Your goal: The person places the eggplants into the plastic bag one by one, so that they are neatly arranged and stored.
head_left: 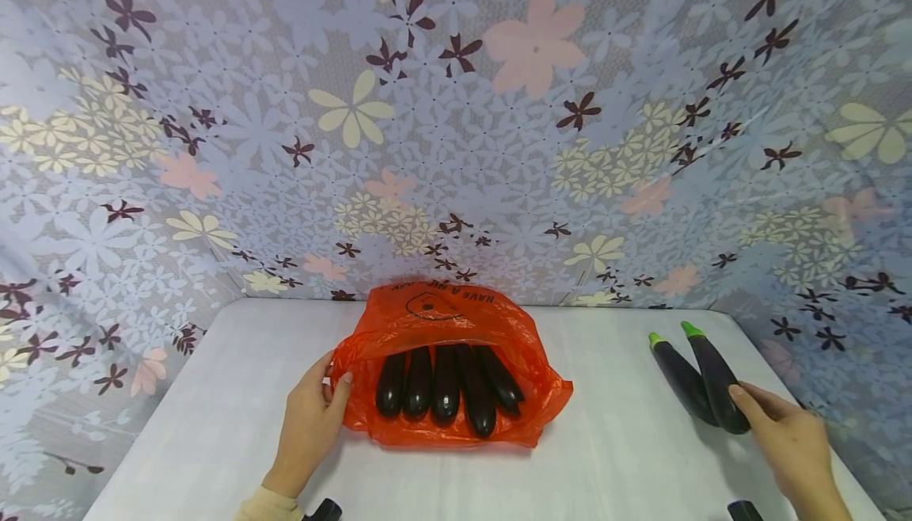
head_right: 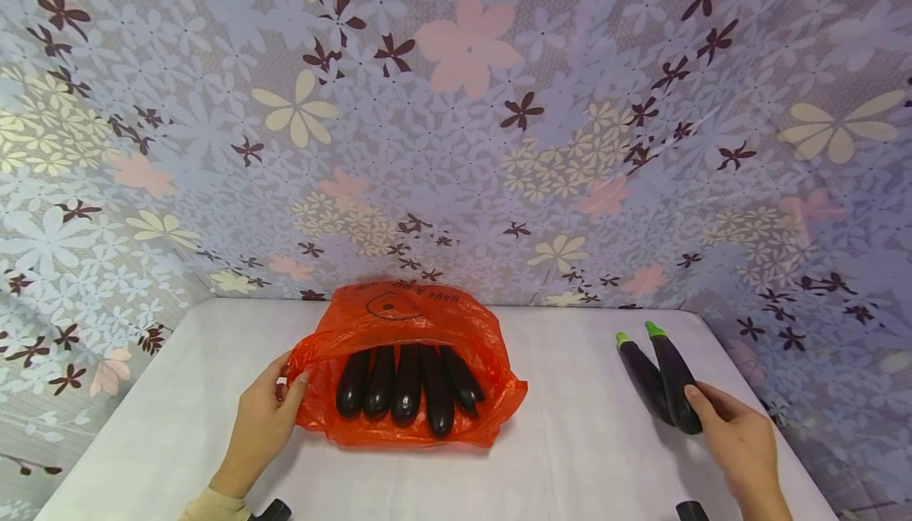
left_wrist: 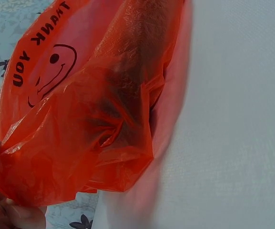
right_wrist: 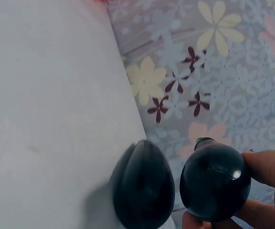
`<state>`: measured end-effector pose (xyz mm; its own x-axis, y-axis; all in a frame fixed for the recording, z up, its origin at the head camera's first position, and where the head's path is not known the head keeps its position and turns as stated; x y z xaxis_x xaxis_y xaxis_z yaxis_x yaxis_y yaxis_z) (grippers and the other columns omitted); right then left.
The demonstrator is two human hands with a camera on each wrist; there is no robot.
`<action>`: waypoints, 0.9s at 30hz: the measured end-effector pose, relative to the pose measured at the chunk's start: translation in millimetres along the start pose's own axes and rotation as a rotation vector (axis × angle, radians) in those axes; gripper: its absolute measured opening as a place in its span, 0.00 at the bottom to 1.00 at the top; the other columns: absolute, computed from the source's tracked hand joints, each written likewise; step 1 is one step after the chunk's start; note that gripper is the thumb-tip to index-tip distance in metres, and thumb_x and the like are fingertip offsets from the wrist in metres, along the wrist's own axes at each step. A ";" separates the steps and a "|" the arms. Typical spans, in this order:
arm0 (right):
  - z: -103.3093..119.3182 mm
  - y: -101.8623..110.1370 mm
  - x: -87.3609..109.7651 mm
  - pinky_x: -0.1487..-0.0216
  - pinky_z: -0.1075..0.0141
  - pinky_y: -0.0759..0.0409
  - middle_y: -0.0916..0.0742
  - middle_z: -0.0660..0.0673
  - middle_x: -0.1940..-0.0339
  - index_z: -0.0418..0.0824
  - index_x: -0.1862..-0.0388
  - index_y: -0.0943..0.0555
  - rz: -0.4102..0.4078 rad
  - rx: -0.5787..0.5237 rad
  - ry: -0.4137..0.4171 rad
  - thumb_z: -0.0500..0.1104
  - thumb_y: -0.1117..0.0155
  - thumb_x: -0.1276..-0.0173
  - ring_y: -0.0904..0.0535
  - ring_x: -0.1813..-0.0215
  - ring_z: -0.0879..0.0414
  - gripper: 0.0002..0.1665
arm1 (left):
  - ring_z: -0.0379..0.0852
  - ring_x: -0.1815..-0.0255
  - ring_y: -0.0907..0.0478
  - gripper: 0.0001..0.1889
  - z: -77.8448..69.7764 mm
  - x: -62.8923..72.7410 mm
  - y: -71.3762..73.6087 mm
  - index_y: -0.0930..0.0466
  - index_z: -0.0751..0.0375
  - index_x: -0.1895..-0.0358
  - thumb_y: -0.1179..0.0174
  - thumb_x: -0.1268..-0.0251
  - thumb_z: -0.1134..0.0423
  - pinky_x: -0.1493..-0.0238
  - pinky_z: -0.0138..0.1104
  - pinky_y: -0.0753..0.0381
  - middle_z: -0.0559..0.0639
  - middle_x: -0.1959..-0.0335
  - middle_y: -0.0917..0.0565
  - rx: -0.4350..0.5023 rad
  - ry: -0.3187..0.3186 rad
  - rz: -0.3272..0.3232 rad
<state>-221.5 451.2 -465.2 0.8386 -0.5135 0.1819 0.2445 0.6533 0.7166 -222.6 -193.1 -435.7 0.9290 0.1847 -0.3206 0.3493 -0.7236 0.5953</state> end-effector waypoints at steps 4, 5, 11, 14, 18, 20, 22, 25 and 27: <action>6.2 -4.5 6.5 0.42 0.37 0.27 0.30 0.26 0.30 0.30 0.27 0.33 0.017 -0.018 0.001 0.69 0.51 0.27 0.35 0.31 0.26 0.49 | 0.40 0.76 0.33 0.22 0.8 0.1 0.0 0.26 0.70 0.36 0.40 0.28 0.64 0.77 0.29 0.30 0.52 0.68 0.24 0.001 0.003 0.004; 7.9 -5.6 8.0 0.42 0.36 0.27 0.30 0.27 0.30 0.30 0.27 0.33 0.020 -0.021 0.005 0.69 0.51 0.26 0.36 0.31 0.27 0.48 | 0.40 0.76 0.33 0.22 0.9 0.2 0.0 0.26 0.70 0.36 0.40 0.28 0.64 0.77 0.29 0.30 0.52 0.68 0.24 0.002 0.003 0.004; 18.4 -8.9 17.2 0.43 0.38 0.26 0.28 0.28 0.31 0.31 0.28 0.31 0.013 -0.018 0.047 0.68 0.51 0.26 0.34 0.31 0.28 0.47 | 0.40 0.76 0.33 0.22 1.0 0.3 0.4 0.26 0.71 0.36 0.40 0.29 0.65 0.77 0.29 0.30 0.52 0.68 0.24 0.004 -0.006 0.000; 22.4 -11.2 21.9 0.43 0.37 0.27 0.28 0.28 0.31 0.31 0.28 0.31 0.015 -0.025 0.050 0.69 0.51 0.27 0.34 0.31 0.28 0.48 | 0.40 0.76 0.33 0.21 0.6 0.5 0.7 0.26 0.72 0.36 0.40 0.29 0.66 0.77 0.29 0.30 0.53 0.67 0.23 0.005 -0.015 -0.006; 26.5 -13.8 27.5 0.43 0.38 0.27 0.28 0.27 0.31 0.31 0.28 0.31 0.007 -0.032 0.047 0.68 0.51 0.26 0.34 0.30 0.28 0.46 | 0.39 0.77 0.33 0.21 0.6 0.7 0.9 0.26 0.71 0.36 0.40 0.29 0.66 0.78 0.29 0.30 0.51 0.69 0.24 0.009 -0.025 -0.013; 27.3 -15.7 30.1 0.43 0.37 0.27 0.28 0.27 0.31 0.31 0.28 0.31 0.012 -0.035 0.042 0.67 0.51 0.25 0.34 0.31 0.28 0.46 | 0.39 0.77 0.33 0.21 0.9 0.8 0.7 0.26 0.71 0.36 0.40 0.29 0.66 0.78 0.29 0.30 0.50 0.71 0.26 0.010 -0.025 -0.011; 27.8 -16.8 31.6 0.43 0.37 0.27 0.28 0.27 0.31 0.31 0.27 0.31 0.018 -0.042 0.043 0.68 0.50 0.26 0.34 0.31 0.28 0.46 | 0.39 0.77 0.33 0.21 1.5 1.0 0.4 0.26 0.71 0.36 0.40 0.29 0.65 0.78 0.29 0.30 0.49 0.73 0.27 0.005 -0.021 -0.007; 29.2 -18.3 35.1 0.47 0.40 0.24 0.27 0.27 0.32 0.32 0.28 0.31 0.026 -0.055 0.054 0.68 0.49 0.27 0.32 0.32 0.28 0.47 | 0.40 0.77 0.33 0.22 1.6 1.3 0.0 0.26 0.71 0.36 0.40 0.29 0.65 0.78 0.29 0.30 0.49 0.73 0.28 0.002 -0.018 -0.004; 31.2 -19.4 37.1 0.51 0.44 0.20 0.26 0.27 0.32 0.32 0.28 0.30 0.032 -0.060 0.067 0.69 0.49 0.27 0.31 0.33 0.29 0.47 | 0.40 0.77 0.33 0.22 2.0 1.4 0.0 0.26 0.70 0.36 0.40 0.29 0.65 0.78 0.29 0.29 0.49 0.73 0.28 0.000 -0.018 -0.008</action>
<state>-210.3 402.1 -451.3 0.8765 -0.4550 0.1572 0.2443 0.7017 0.6692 -221.5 -194.1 -437.6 0.9240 0.1784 -0.3383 0.3564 -0.7225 0.5925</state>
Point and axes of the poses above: each hand's wrist, its own x-axis away from the middle knuckle, its own y-axis out of the back of the hand, z = x × y, the point moved 9 cm from there along -x, towards the middle knuckle
